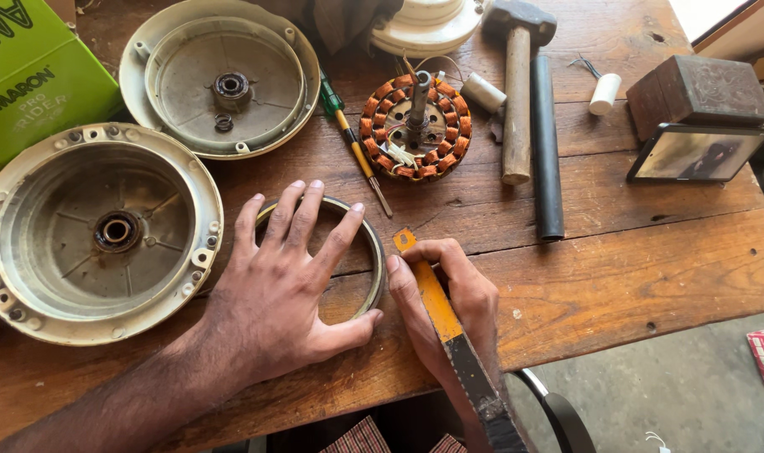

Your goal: The person holds a circular metal ring flat on a wooden workbench and files its edge with a flat file, repositioning the ring and working around the rim. Disassembled motor housings, a copper winding, a hammer and a screwdriver lie on the bench around the work.

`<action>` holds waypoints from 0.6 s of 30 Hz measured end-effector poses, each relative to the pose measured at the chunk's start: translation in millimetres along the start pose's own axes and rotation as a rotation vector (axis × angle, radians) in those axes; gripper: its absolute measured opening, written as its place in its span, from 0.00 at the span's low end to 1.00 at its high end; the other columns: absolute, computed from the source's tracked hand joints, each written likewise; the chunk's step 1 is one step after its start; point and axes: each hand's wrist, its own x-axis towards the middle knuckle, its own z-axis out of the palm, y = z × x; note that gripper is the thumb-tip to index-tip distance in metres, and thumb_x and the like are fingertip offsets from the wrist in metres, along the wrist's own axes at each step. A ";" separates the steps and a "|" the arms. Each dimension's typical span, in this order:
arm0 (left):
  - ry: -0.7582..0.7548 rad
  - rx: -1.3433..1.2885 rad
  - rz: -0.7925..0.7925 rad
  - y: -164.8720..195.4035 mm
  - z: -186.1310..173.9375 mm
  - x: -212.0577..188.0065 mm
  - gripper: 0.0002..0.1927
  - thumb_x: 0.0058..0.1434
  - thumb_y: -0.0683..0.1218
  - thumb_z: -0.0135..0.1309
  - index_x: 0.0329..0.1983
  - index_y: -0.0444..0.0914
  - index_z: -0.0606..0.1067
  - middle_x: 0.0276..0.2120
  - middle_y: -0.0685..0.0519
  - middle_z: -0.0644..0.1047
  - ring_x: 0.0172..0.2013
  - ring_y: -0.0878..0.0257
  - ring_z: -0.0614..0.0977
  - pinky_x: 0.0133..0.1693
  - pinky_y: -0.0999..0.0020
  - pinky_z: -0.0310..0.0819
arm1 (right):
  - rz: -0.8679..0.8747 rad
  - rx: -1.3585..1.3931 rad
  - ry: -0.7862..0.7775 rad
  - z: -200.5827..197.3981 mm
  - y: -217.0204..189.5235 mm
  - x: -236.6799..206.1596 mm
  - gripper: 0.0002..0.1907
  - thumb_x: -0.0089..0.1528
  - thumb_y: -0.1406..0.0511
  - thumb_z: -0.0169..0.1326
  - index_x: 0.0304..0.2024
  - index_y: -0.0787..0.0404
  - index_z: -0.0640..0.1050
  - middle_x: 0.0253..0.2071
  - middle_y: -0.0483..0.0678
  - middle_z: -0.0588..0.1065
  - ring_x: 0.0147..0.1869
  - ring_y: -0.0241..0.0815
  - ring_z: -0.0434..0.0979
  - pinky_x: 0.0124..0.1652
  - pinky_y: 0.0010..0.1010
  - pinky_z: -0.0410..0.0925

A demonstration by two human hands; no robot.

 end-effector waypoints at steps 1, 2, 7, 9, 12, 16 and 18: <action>0.001 0.000 0.001 0.0 -0.1 0.1 0.56 0.50 0.77 0.50 0.72 0.38 0.55 0.65 0.27 0.58 0.67 0.36 0.57 0.63 0.32 0.41 | -0.001 -0.004 0.003 0.0 0.0 0.1 0.09 0.62 0.65 0.63 0.40 0.64 0.78 0.25 0.45 0.77 0.28 0.30 0.76 0.30 0.24 0.70; 0.001 -0.001 0.001 0.2 -0.4 -0.1 0.56 0.50 0.77 0.50 0.72 0.38 0.55 0.65 0.27 0.58 0.67 0.36 0.57 0.63 0.32 0.41 | -0.001 -0.008 0.004 0.0 -0.1 0.1 0.09 0.62 0.65 0.63 0.40 0.64 0.78 0.25 0.45 0.77 0.28 0.30 0.76 0.30 0.24 0.70; 0.001 0.001 0.001 0.9 -0.6 0.1 0.56 0.50 0.76 0.50 0.72 0.38 0.55 0.65 0.27 0.58 0.67 0.36 0.57 0.63 0.32 0.41 | 0.028 0.019 -0.008 -0.2 -0.6 -0.2 0.08 0.63 0.66 0.63 0.39 0.64 0.78 0.24 0.44 0.77 0.28 0.29 0.76 0.29 0.24 0.70; -0.002 0.002 -0.003 1.1 -0.7 0.2 0.56 0.50 0.76 0.50 0.72 0.38 0.55 0.65 0.27 0.58 0.67 0.36 0.57 0.63 0.32 0.41 | 0.023 0.012 -0.010 -0.3 -0.8 -0.4 0.08 0.63 0.66 0.63 0.39 0.64 0.78 0.24 0.44 0.76 0.28 0.29 0.76 0.29 0.23 0.70; 0.003 -0.002 0.000 0.9 -1.0 0.3 0.56 0.50 0.76 0.50 0.72 0.38 0.55 0.65 0.27 0.58 0.67 0.36 0.57 0.63 0.32 0.41 | 0.030 0.007 -0.001 -1.0 -1.0 -0.2 0.08 0.62 0.66 0.63 0.39 0.64 0.78 0.25 0.45 0.77 0.28 0.30 0.76 0.30 0.25 0.70; 0.009 -0.009 0.002 1.0 -1.0 -0.1 0.55 0.51 0.76 0.51 0.72 0.38 0.55 0.65 0.27 0.59 0.67 0.36 0.57 0.64 0.32 0.42 | -0.089 -0.047 0.036 -1.9 -0.7 0.5 0.08 0.62 0.66 0.63 0.39 0.64 0.79 0.38 0.49 0.77 0.36 0.35 0.79 0.36 0.28 0.72; 0.013 -0.013 0.000 1.1 -1.3 -1.0 0.55 0.51 0.76 0.51 0.73 0.38 0.55 0.65 0.27 0.59 0.68 0.36 0.57 0.64 0.32 0.42 | -0.142 -0.043 0.064 -1.6 -0.4 0.5 0.08 0.63 0.67 0.63 0.39 0.65 0.78 0.47 0.53 0.75 0.41 0.38 0.80 0.40 0.29 0.73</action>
